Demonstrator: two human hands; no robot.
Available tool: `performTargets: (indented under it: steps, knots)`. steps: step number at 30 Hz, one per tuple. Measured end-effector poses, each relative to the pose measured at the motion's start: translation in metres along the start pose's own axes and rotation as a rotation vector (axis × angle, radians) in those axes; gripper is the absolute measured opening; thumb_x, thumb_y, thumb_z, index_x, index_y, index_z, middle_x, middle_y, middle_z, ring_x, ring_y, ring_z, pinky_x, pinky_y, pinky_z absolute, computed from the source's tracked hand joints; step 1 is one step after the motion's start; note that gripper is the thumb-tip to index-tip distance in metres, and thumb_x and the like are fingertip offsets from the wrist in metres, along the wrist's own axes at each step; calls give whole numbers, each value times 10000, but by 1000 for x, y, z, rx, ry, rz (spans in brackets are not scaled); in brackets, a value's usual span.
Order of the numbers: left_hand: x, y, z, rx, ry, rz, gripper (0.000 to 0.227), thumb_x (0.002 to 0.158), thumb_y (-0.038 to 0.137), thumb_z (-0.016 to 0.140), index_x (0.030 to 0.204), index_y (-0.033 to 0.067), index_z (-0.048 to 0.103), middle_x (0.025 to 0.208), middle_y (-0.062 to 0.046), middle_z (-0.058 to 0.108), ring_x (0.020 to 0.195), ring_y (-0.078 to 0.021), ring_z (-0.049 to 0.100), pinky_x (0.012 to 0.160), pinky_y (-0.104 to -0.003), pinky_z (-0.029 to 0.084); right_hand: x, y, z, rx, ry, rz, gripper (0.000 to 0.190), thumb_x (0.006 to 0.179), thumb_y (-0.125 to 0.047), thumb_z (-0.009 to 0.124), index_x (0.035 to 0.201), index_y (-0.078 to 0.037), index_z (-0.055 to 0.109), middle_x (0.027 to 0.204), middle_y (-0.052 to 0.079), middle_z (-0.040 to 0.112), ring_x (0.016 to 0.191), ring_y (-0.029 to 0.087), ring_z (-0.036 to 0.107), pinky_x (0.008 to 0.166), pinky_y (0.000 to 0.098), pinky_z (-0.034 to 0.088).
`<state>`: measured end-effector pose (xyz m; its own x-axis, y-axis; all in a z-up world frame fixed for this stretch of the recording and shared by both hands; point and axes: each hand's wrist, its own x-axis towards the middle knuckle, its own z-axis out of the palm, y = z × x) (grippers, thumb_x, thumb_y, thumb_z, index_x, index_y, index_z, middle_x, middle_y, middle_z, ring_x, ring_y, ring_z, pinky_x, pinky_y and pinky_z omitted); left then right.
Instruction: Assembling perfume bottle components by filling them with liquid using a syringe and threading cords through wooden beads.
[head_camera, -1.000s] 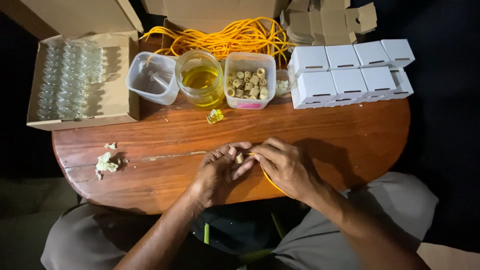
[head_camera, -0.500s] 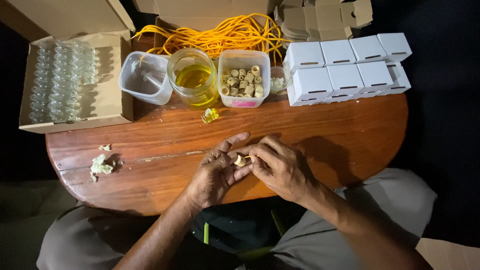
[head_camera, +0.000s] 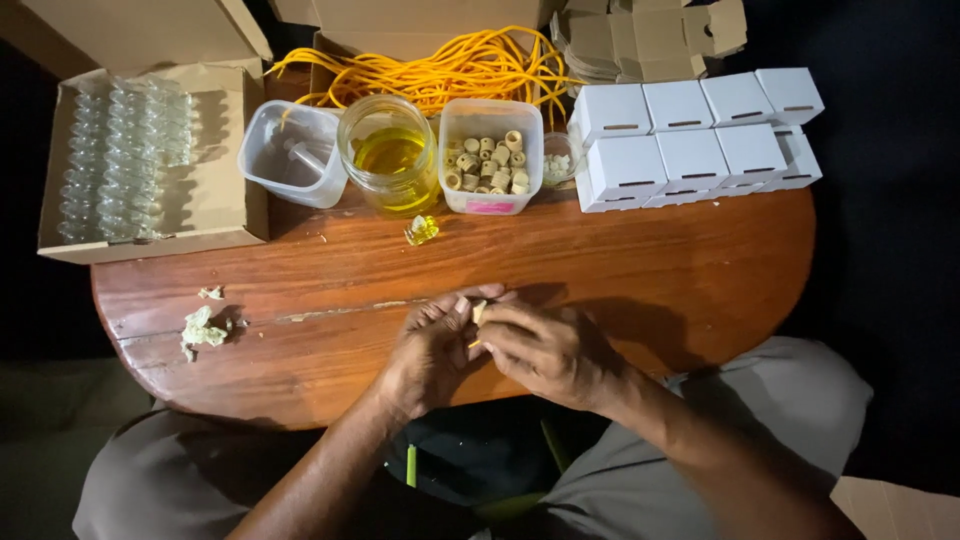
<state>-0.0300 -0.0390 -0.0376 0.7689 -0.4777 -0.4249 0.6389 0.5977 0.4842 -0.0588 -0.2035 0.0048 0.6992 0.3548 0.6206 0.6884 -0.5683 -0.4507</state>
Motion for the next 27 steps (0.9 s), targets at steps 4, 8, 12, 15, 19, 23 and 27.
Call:
performTargets:
  steps: [4, 8, 12, 15, 19, 23, 27]
  knots:
    - [9, -9, -18, 54, -28, 21, 449, 937, 159, 637, 1320, -75, 622, 1132, -191, 748, 844, -207, 768, 729, -375, 669, 9, -2, -4, 127, 22, 79, 133, 976, -101, 634, 1012, -103, 762, 1021, 94, 751, 912, 303, 763, 796, 414, 631]
    - [5, -4, -11, 33, -59, 44, 491, 937, 160, 640, 1352, -92, 565, 1047, -160, 741, 673, -147, 743, 765, -401, 664, 14, -1, -12, 215, -4, 163, 127, 967, -108, 636, 981, -102, 762, 969, 83, 752, 880, 316, 766, 771, 431, 626]
    - [-6, 9, 10, 12, -93, 29, 455, 936, 169, 631, 1317, -72, 566, 1075, -163, 731, 874, -231, 771, 850, -422, 654, 8, 10, -19, 168, 26, 201, 134, 984, -162, 629, 977, -83, 737, 977, 100, 745, 862, 330, 755, 757, 431, 618]
    - [-8, 10, 13, 3, -127, 28, 459, 929, 212, 631, 1292, -55, 542, 1176, -206, 708, 1018, -294, 746, 950, -480, 606, 8, 11, -19, 59, 74, 185, 67, 946, -84, 658, 960, -95, 723, 955, 63, 710, 882, 267, 744, 806, 377, 610]
    - [-3, 5, 1, 49, -185, 30, 537, 939, 232, 629, 1381, -40, 491, 1175, -181, 719, 1000, -246, 754, 929, -418, 617, 11, 5, -16, -44, 129, 100, 105, 975, -110, 641, 971, -95, 745, 914, 79, 699, 792, 272, 732, 698, 383, 624]
    - [-4, 7, 2, 84, -189, 28, 593, 940, 251, 628, 1441, -21, 466, 1161, -153, 721, 962, -188, 762, 881, -340, 638, 19, 1, -21, -58, 125, 70, 89, 956, -98, 668, 969, -80, 754, 890, 99, 688, 758, 278, 726, 657, 388, 630]
    - [-1, 2, -3, 87, -175, 24, 595, 931, 232, 636, 1440, -28, 471, 1156, -156, 717, 945, -183, 763, 863, -332, 646, 27, -4, -24, -71, 114, 74, 81, 956, -97, 660, 945, -92, 741, 849, 67, 668, 717, 250, 720, 629, 368, 627]
